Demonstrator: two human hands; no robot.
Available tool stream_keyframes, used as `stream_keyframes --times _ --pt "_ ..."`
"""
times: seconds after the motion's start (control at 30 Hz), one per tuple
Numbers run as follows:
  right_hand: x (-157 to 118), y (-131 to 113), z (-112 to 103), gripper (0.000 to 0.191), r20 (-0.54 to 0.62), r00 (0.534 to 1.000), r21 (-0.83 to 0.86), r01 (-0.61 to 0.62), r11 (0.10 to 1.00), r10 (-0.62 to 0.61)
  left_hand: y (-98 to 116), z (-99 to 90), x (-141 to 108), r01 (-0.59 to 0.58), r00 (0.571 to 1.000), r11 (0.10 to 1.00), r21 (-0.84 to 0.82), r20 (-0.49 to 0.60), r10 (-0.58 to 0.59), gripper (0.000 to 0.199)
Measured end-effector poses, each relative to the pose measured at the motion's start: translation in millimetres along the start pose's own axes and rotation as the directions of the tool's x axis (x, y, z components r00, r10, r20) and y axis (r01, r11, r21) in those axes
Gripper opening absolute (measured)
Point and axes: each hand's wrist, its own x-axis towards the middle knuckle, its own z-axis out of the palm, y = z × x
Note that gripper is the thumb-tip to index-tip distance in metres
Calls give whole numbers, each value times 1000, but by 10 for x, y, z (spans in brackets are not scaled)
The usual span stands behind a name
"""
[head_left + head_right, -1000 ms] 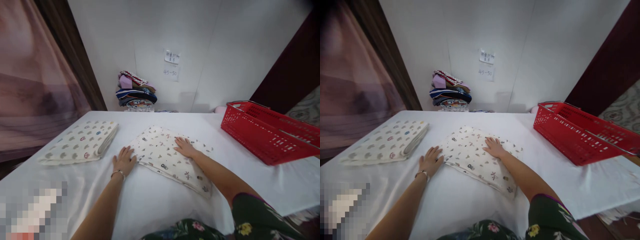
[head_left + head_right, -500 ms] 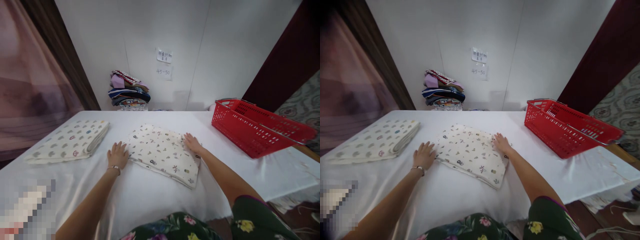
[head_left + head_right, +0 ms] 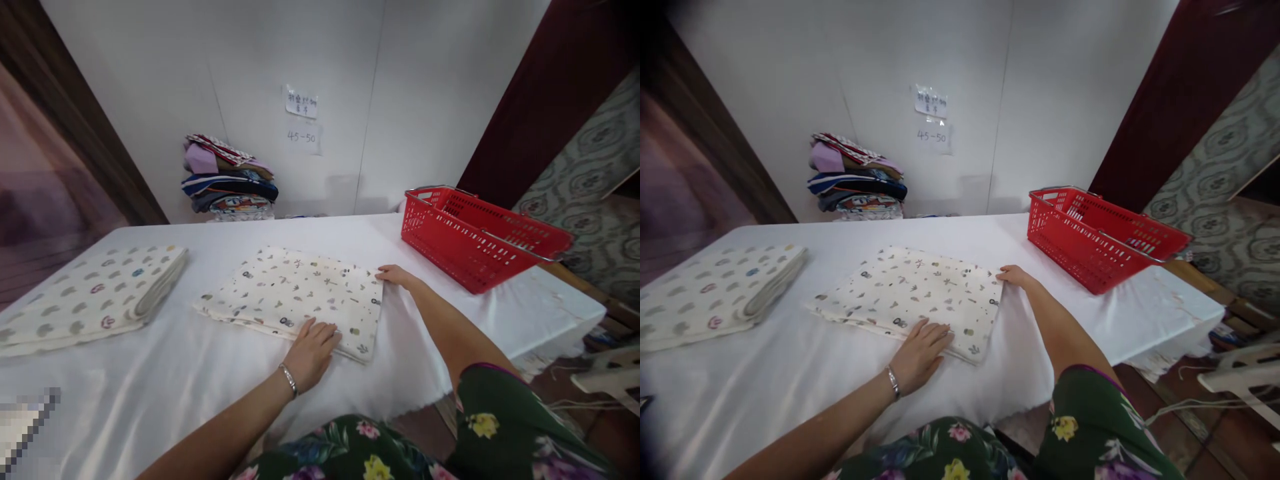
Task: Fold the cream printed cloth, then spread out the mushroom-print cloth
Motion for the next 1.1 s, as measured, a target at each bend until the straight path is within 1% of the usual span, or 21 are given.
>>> stream_keyframes --times 0.07,0.13,0.23,0.37,0.43,0.5,0.57,0.63,0.67,0.73,0.8,0.87,0.93,1.1 --pt "40 -36 -4 20 36 999 28 -39 999 38 68 26 100 -16 1000 1000 1 25 16 41" --pt "61 -69 -8 16 68 996 71 -70 995 65 120 55 187 -29 999 999 17 44 28 35" --pt "46 -122 -21 21 111 991 177 -96 980 77 183 105 282 -49 997 998 48 68 46 31" --pt "-12 -177 -64 31 190 978 321 -145 936 87 245 182 334 -64 994 996 60 95 58 31" --pt "-36 -181 -86 32 239 967 385 -181 905 91 261 216 340 -46 995 997 60 93 40 34" --pt "-56 -167 -99 33 269 959 452 -211 867 92 261 238 342 -3 997 999 39 83 -1 39" --pt "-80 -138 -103 33 280 956 514 -226 827 87 243 245 346 64 997 997 -41 55 -62 43" --pt "-114 -100 -102 31 278 958 563 -224 796 73 213 237 358 156 987 968 -195 -13 -162 44" --pt "-135 -81 -99 31 275 960 582 -217 784 62 196 228 368 203 972 937 -285 -54 -227 43" --pt "-177 -44 -88 35 263 964 610 -195 768 36 163 205 393 280 925 851 -445 -112 -363 41" --pt "-210 -15 -66 44 243 970 626 -166 762 12 140 181 418 325 883 777 -539 -121 -454 37" --pt "-226 5 -33 51 216 976 624 -137 769 -2 129 163 433 344 866 741 -577 -109 -488 35" --pt "-223 16 2 53 182 983 609 -109 785 -5 129 158 433 343 863 732 -588 -111 -493 35" --pt "-187 24 65 48 75 997 542 -40 840 -1 140 185 390 301 883 772 -559 -144 -448 38"
